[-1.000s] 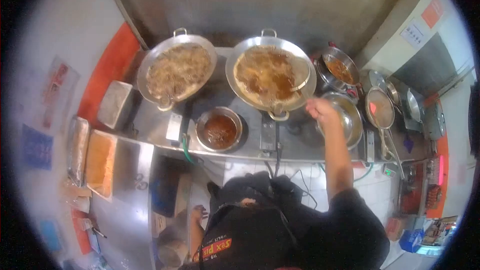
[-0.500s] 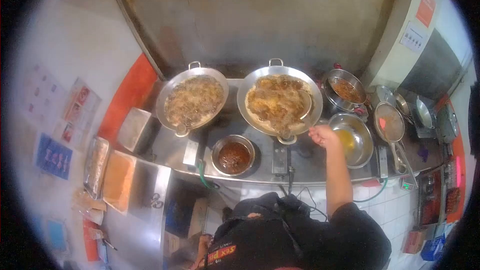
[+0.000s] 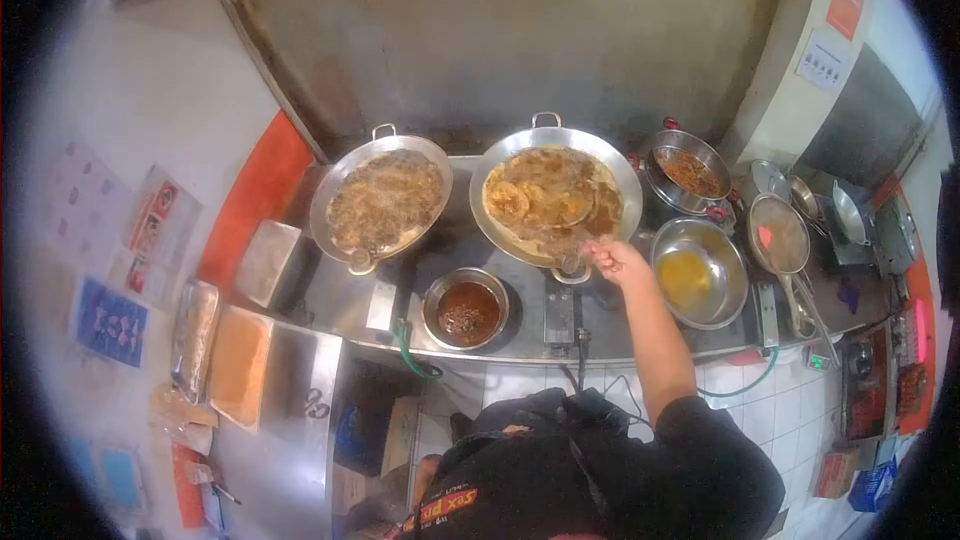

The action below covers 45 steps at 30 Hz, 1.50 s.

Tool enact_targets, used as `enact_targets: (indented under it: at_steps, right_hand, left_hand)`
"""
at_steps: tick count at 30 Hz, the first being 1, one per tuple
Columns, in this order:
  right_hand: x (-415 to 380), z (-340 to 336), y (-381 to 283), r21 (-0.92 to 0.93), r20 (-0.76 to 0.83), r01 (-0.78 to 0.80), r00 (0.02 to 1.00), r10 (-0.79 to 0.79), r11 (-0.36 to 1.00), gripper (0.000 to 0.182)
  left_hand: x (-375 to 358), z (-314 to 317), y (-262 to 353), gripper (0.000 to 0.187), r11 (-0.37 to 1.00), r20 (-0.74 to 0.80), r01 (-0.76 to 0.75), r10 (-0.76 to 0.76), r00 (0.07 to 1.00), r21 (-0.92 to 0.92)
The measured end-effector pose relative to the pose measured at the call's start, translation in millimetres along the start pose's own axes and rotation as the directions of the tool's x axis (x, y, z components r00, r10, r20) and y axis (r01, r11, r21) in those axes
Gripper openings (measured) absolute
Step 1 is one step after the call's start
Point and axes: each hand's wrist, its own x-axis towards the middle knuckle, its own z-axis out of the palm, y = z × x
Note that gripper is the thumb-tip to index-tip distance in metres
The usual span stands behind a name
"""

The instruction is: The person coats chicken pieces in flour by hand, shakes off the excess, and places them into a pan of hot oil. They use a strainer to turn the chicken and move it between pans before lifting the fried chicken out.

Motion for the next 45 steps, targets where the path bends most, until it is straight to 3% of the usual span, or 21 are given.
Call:
enact_targets:
  at_steps: [6, 8, 11, 18, 20, 21, 22, 23, 25, 26, 28, 30, 31, 33, 36, 37, 38, 39, 41, 42, 45]
  right_hand:
    - [-48.3, 1.3, -31.7, -0.264, -0.116, 0.066, 0.988, -0.1, 0.962, 0.022]
    - [-57.9, 1.8, -47.1, -0.29, -0.143, 0.066, 0.983, -0.112, 0.955, 0.023]
    - [-65.9, 0.6, -69.3, -0.575, -0.176, 0.053, 0.966, -0.187, 0.817, 0.016]
    - [-62.6, 10.3, -94.7, -0.822, -0.237, -0.036, 0.929, -0.284, 0.569, 0.016]
    - [-63.5, 16.3, -94.7, -0.879, -0.238, -0.074, 0.924, -0.299, 0.471, 0.018]
    - [-65.5, 21.1, -94.5, -0.922, -0.239, -0.112, 0.918, -0.316, 0.371, 0.02]
    - [-67.7, 25.4, -93.9, -0.923, -0.24, -0.116, 0.919, -0.314, 0.367, 0.02]
    - [-70.3, 30.2, -92.9, -0.928, -0.257, -0.143, 0.915, -0.312, 0.345, 0.02]
    - [-72.6, 34.3, -92.6, -0.933, -0.271, -0.17, 0.911, -0.309, 0.317, 0.02]
    - [-73.4, 34.4, -92.3, -0.972, -0.207, -0.156, 0.918, -0.339, 0.174, 0.019]
    - [-71.6, 31.1, -92.3, -0.991, -0.134, -0.135, 0.924, -0.357, 0.022, 0.019]
    - [-65.9, 20.7, -90.5, -0.905, 0.032, -0.171, 0.886, -0.462, -0.389, 0.016]
    - [-68.7, 19.5, -84.4, -0.905, 0.034, -0.169, 0.887, -0.461, -0.391, 0.016]
    - [-76.1, 16.7, -70.0, -0.965, 0.047, -0.144, 0.728, -0.684, -0.219, 0.02]
    - [-72.0, 0.1, -67.4, -0.948, 0.038, -0.152, 0.817, -0.576, -0.278, 0.029]
    - [-72.6, -6.5, -61.4, -0.947, 0.044, -0.146, 0.821, -0.57, -0.284, 0.029]
    - [-73.7, -11.2, -54.9, -0.933, 0.135, -0.112, 0.771, -0.622, -0.342, 0.032]
    - [-72.5, -13.9, -51.7, -0.913, 0.228, -0.081, 0.713, -0.663, -0.401, 0.035]
    - [-68.6, -22.4, -50.4, -0.955, 0.183, -0.036, 0.71, -0.68, -0.294, 0.034]
    - [-66.8, -27.1, -48.0, -0.985, 0.124, 0.001, 0.7, -0.703, -0.172, 0.034]
    - [-77.8, -11.1, -30.8, -0.99, 0.141, 0.089, 0.635, -0.76, -0.11, 0.032]
  left_hand:
    - [-3.3, 3.6, 1.0, 0.03, 0.979, -0.15, -0.149, 0.169, 0.974, 0.139]
    - [-3.2, 8.0, 0.7, 0.03, 0.961, 0.059, -0.062, 0.048, 0.997, 0.269]
    - [0.1, 13.0, 2.6, 0.026, 0.971, 0.097, -0.088, 0.067, 0.993, 0.222]
    - [16.6, 15.3, 14.3, 0.021, 0.974, 0.064, -0.171, 0.163, 0.985, 0.147]
    - [25.6, 16.8, 6.9, 0.016, 0.925, -0.001, -0.266, 0.277, 0.961, 0.271]
    - [26.9, 20.5, 2.9, 0.015, 0.995, 0.131, -0.033, 0.045, 0.99, -0.092]
    - [28.3, 24.5, -1.2, 0.015, 0.803, 0.263, 0.32, -0.21, 0.942, -0.503]
    - [26.9, 13.8, 10.3, 0.016, 0.479, 0.365, 0.551, -0.43, 0.826, -0.683]
    - [36.1, 20.2, -5.8, 0.021, 0.997, 0.248, 0.007, 0.012, 0.969, -0.077]
    - [36.5, 6.2, 4.6, 0.023, 0.93, 0.169, -0.269, 0.232, 0.958, 0.249]
    - [29.8, 8.6, 7.9, 0.023, 0.929, 0.173, -0.256, 0.215, 0.961, 0.267]
    - [25.2, 15.2, 2.3, 0.024, 0.919, 0.189, -0.242, 0.19, 0.963, 0.311]
    - [22.3, 15.9, 1.7, 0.024, 0.913, 0.198, -0.236, 0.177, 0.964, 0.333]
    - [18.6, 19.7, -1.7, 0.024, 0.907, 0.201, -0.229, 0.165, 0.966, 0.353]
    - [10.5, 28.3, -5.0, 0.019, 0.944, 0.157, -0.218, 0.183, 0.971, 0.248]
    - [10.0, 32.4, -6.5, 0.016, 0.984, 0.214, 0.15, -0.127, 0.969, -0.095]
    - [13.5, 36.8, -7.7, 0.014, 0.772, 0.362, 0.504, -0.375, 0.854, -0.387]
    - [17.7, 40.6, -9.6, 0.014, 0.765, 0.357, 0.508, -0.381, 0.853, -0.397]
    - [9.2, 34.3, -0.5, 0.013, 0.383, 0.42, 0.689, -0.581, 0.698, -0.616]
    - [8.3, 28.9, 3.3, 0.014, 0.351, 0.417, 0.687, -0.593, 0.689, -0.636]
    - [14.7, 17.0, 5.0, 0.015, 0.492, 0.368, 0.649, -0.552, 0.748, -0.58]
